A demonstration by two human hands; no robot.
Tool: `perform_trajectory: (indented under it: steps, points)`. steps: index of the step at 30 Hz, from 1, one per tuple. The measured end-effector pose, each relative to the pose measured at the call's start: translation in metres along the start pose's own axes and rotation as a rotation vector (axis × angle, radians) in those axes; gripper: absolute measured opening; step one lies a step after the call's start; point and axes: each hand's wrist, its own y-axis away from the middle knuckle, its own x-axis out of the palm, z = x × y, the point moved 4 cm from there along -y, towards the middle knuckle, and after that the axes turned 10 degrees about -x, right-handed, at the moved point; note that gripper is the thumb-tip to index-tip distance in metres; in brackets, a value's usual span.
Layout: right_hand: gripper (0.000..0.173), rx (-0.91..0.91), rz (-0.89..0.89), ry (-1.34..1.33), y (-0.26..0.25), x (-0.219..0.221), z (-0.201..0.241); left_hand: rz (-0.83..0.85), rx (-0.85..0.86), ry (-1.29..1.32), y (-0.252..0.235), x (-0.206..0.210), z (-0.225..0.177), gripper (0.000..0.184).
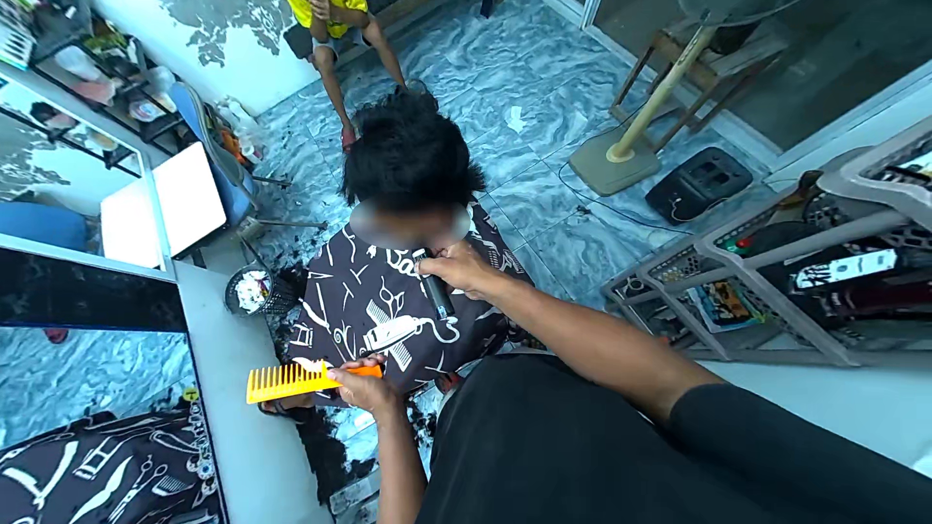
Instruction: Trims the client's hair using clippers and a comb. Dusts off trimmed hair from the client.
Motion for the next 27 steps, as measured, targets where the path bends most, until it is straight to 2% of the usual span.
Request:
perform_trajectory:
  steps: [5, 18, 21, 24, 27]
  points:
    - [0.036, 0.019, -0.01, -0.154, 0.004, 0.002, 0.01, 0.029, -0.028, 0.012, 0.007, 0.014, 0.004, 0.062]
    - [0.04, -0.065, -0.018, -0.189, -0.004, 0.003, 0.016, 0.072, -0.011, 0.025, 0.002, 0.016, -0.003, 0.062]
    - [0.036, -0.094, -0.003, -0.208, 0.002, 0.003, 0.014, 0.083, 0.006, 0.028, 0.005, 0.02, -0.003, 0.061]
    - [0.037, -0.073, 0.116, -0.251, 0.016, -0.012, 0.003, 0.12, 0.001, 0.019, 0.011, 0.043, -0.007, 0.061]
    - [0.035, 0.069, 0.196, -0.393, 0.052, -0.048, -0.025, 0.245, 0.007, 0.046, 0.027, 0.098, -0.021, 0.061]
